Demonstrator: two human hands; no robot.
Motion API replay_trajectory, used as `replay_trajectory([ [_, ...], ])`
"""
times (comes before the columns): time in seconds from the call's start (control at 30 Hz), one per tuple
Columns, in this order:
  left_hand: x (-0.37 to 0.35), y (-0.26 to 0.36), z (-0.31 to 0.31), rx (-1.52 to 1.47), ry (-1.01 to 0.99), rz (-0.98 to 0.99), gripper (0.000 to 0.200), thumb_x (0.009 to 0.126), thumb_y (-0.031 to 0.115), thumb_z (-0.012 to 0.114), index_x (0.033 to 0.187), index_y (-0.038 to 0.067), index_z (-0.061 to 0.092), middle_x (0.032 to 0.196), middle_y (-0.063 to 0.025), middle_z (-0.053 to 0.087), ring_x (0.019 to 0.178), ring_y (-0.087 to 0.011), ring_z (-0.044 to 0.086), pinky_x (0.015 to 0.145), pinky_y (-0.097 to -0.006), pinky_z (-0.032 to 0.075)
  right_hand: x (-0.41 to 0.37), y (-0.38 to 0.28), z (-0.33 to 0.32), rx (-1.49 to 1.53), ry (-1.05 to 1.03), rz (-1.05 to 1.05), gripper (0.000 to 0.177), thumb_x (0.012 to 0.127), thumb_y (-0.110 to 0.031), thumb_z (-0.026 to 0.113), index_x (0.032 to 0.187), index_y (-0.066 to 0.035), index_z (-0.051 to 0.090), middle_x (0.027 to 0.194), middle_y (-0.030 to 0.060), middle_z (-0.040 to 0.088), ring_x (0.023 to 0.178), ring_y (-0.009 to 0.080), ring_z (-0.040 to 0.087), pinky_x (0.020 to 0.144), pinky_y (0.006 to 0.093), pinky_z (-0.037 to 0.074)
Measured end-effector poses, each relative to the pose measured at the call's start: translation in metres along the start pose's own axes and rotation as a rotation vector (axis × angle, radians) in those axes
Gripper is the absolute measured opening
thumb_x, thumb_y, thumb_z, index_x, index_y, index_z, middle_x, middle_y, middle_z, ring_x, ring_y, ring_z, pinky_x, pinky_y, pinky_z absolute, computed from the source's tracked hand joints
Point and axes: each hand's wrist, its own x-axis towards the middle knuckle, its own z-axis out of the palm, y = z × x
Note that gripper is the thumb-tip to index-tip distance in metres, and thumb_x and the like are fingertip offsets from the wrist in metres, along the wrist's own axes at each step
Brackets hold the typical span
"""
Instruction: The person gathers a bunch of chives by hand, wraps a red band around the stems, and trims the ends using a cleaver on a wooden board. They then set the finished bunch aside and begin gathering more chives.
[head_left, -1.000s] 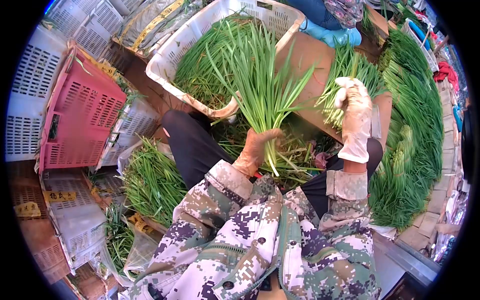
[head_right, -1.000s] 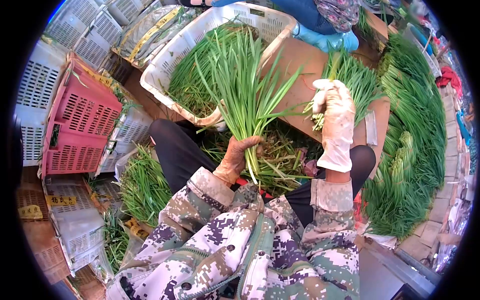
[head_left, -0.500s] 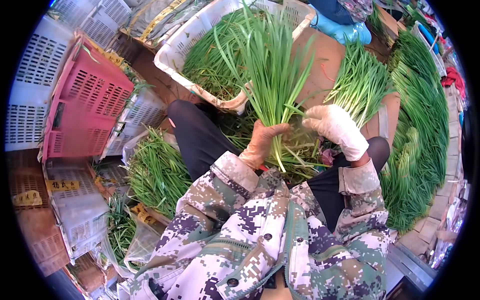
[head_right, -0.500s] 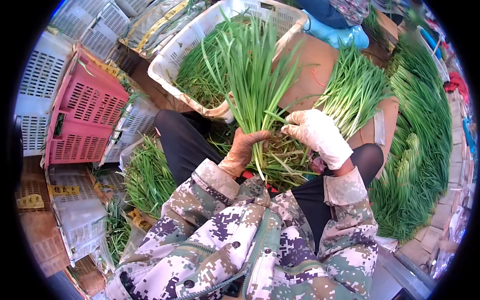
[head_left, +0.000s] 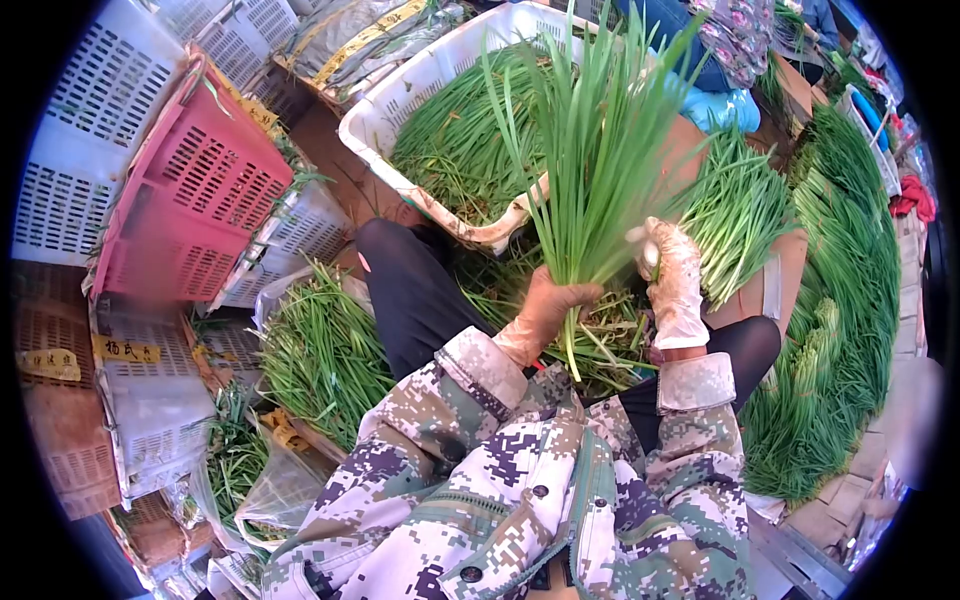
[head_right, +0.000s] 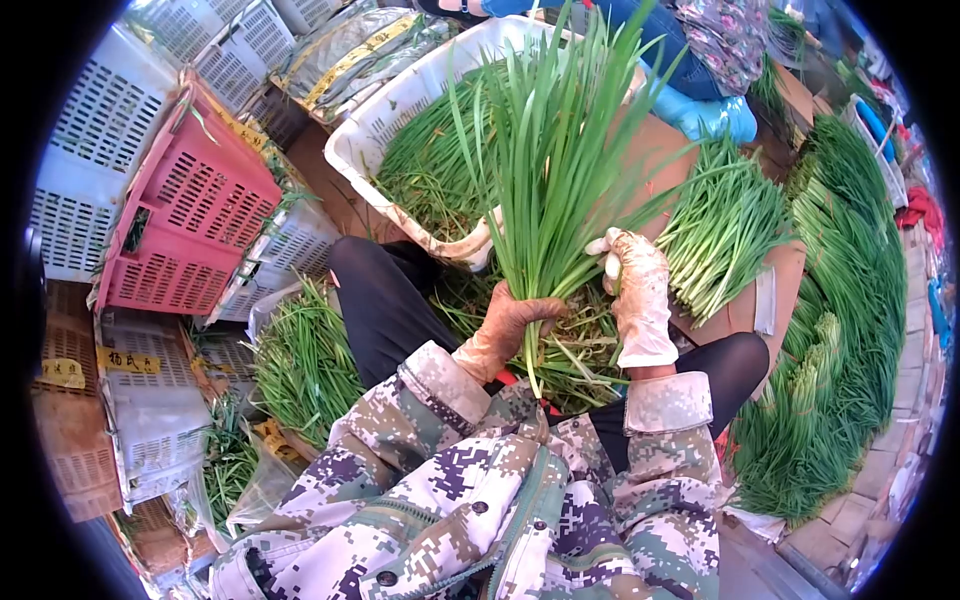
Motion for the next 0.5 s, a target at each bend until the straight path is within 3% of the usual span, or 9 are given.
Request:
replay_trajectory([
  [0.07, 0.002, -0.004, 0.0, 0.036, 0.026, 0.009, 0.031, 0.069, -0.003, 0.076, 0.096, -0.001, 0.06, 0.073, -0.0075, 0.064, 0.051, -0.015, 0.057, 0.043, -0.026, 0.044, 0.001, -0.001, 0.008, 0.213, 0.117, 0.043, 0.016, 0.088, -0.02, 0.061, 0.084, -0.006, 0.066, 0.06, 0.0001, 0.054, 0.047, 0.0067, 0.044, 0.04, 0.0206, 0.032],
  [0.13, -0.001, -0.005, -0.003, 0.074, 0.054, 0.015, 0.03, 0.069, -0.002, 0.077, 0.095, -0.001, 0.061, 0.073, -0.0069, 0.064, 0.052, -0.0139, 0.058, 0.044, -0.0256, 0.045, 0.007, -0.025, 0.011, 0.384, 0.362, 0.018, 0.02, 0.091, -0.023, 0.06, 0.086, -0.004, 0.062, 0.061, -0.0026, 0.053, 0.045, 0.0042, 0.041, 0.039, 0.0194, 0.031],
  [0.2, -0.005, -0.009, -0.009, 0.17, 0.158, 0.019, 0.03, 0.07, -0.001, 0.077, 0.095, -0.001, 0.061, 0.074, -0.0065, 0.065, 0.055, -0.0134, 0.059, 0.045, -0.0252, 0.046, 0.032, -0.017, -0.041, 0.604, 0.057, -0.082, 0.021, 0.092, -0.024, 0.059, 0.096, -0.004, 0.062, 0.061, -0.0052, 0.049, 0.045, 0.0031, 0.038, 0.039, 0.0184, 0.029],
  [0.27, -0.001, -0.01, -0.014, 0.221, 0.157, 0.03, 0.031, 0.07, 0.0, 0.076, 0.097, -0.001, 0.061, 0.076, -0.0063, 0.066, 0.058, -0.0135, 0.061, 0.049, -0.0254, 0.049, 0.011, -0.04, -0.045, 0.342, 0.048, -0.071, 0.022, 0.094, -0.025, 0.057, 0.103, -0.005, 0.061, 0.062, -0.0066, 0.046, 0.045, 0.0025, 0.035, 0.04, 0.0181, 0.028],
  [0.33, 0.0, -0.008, -0.012, 0.318, 0.214, 0.089, 0.031, 0.07, 0.0, 0.075, 0.098, -0.002, 0.061, 0.076, -0.0063, 0.066, 0.06, -0.0137, 0.062, 0.053, -0.0261, 0.051, -0.018, -0.049, -0.043, 0.044, -0.014, -0.159, 0.027, 0.095, -0.032, 0.055, 0.099, -0.006, 0.062, 0.068, -0.0051, 0.054, 0.048, 0.0013, 0.04, 0.041, 0.0176, 0.029],
  [0.4, 0.002, -0.013, -0.013, 0.277, 0.232, 0.126, 0.026, 0.072, 0.003, 0.076, 0.095, 0.001, 0.063, 0.074, -0.0031, 0.064, 0.055, -0.0101, 0.057, 0.047, -0.0233, 0.046, -0.035, -0.034, -0.042, -0.122, -0.057, -0.029, 0.035, 0.094, -0.039, 0.055, 0.1, -0.005, 0.065, 0.073, -0.0026, 0.061, 0.052, 0.0039, 0.047, 0.044, 0.0173, 0.034],
  [0.43, 0.002, -0.015, -0.013, 0.298, 0.256, 0.147, 0.026, 0.072, 0.003, 0.076, 0.096, 0.002, 0.063, 0.075, -0.0028, 0.065, 0.056, -0.01, 0.057, 0.048, -0.0233, 0.047, -0.047, -0.041, -0.03, -0.405, -0.224, 0.184, 0.039, 0.092, -0.043, 0.057, 0.103, -0.006, 0.065, 0.077, 0.0004, 0.065, 0.059, 0.0059, 0.054, 0.05, 0.0191, 0.042],
  [0.47, 0.001, -0.017, -0.013, 0.323, 0.275, 0.164, 0.026, 0.073, 0.003, 0.076, 0.096, 0.002, 0.063, 0.076, -0.0025, 0.065, 0.056, -0.0098, 0.057, 0.049, -0.0234, 0.047, -0.036, 0.014, -0.043, -0.448, -0.554, -0.06, 0.045, 0.081, -0.039, 0.071, 0.113, -0.008, 0.064, 0.079, 0.0063, 0.068, 0.066, 0.0126, 0.063, 0.059, 0.0251, 0.051],
  [0.5, -0.001, -0.015, -0.009, 0.287, 0.267, 0.213, 0.027, 0.073, 0.003, 0.076, 0.097, 0.002, 0.063, 0.078, -0.0021, 0.065, 0.058, -0.0093, 0.057, 0.049, -0.0239, 0.047, -0.059, 0.028, -0.029, -1.178, -0.473, -0.033, 0.058, 0.077, -0.04, 0.074, 0.122, -0.007, 0.06, 0.09, 0.0137, 0.068, 0.082, 0.0232, 0.067, 0.075, 0.035, 0.053],
])
